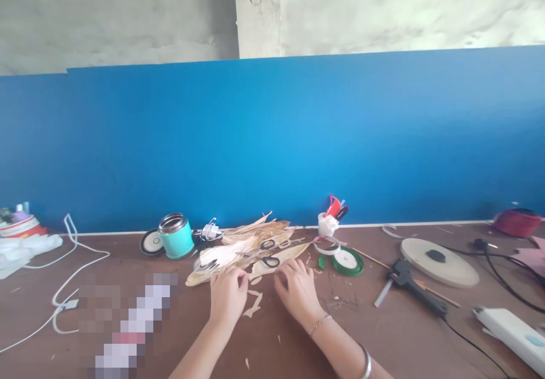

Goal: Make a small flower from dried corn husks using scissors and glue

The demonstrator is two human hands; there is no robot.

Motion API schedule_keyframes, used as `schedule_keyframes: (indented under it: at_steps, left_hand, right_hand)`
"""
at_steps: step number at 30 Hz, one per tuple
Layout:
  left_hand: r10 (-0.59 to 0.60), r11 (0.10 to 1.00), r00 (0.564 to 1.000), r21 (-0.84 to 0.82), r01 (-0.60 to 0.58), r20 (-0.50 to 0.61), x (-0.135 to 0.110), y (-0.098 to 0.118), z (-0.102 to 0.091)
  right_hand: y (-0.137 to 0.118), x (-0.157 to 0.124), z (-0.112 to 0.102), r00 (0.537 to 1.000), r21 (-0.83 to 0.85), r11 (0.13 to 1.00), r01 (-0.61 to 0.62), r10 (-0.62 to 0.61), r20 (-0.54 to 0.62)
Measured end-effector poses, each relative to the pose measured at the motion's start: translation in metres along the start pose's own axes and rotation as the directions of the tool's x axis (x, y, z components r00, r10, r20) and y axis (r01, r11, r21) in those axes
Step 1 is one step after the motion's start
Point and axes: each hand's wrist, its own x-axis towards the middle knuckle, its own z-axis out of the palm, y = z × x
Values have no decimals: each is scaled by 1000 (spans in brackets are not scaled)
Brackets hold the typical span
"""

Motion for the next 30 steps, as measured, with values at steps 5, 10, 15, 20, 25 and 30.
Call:
schedule_keyframes:
  at_steps: [5,10,15,20,25,30]
  left_hand:
    - [-11,999,996,-49,15,88,1,-6,6]
    - [36,999,993,-29,-33,113,1,-4,12]
    - [149,981,989,-123,-149,-8,0,-2,5]
    - [314,927,948,-232,-296,43,-2,3,-6]
    - [301,934,938,-251,-254,170,-3,3,-2]
    - [232,962,936,-206,-180,267,-1,-2,2]
  right_hand:
    - [-6,-5,2,950,111,975,191,-212,229]
    - [-14,-6,5,931,82,975,208,-223,288]
    - [-11,-3,0,938,108,973,206,-228,260]
    - [-5,1,-4,969,215,976,42,-92,228]
    - [-2,4,-5,956,253,967,-11,-64,287]
    - [-1,3,-4,963,225,973,42,-100,251]
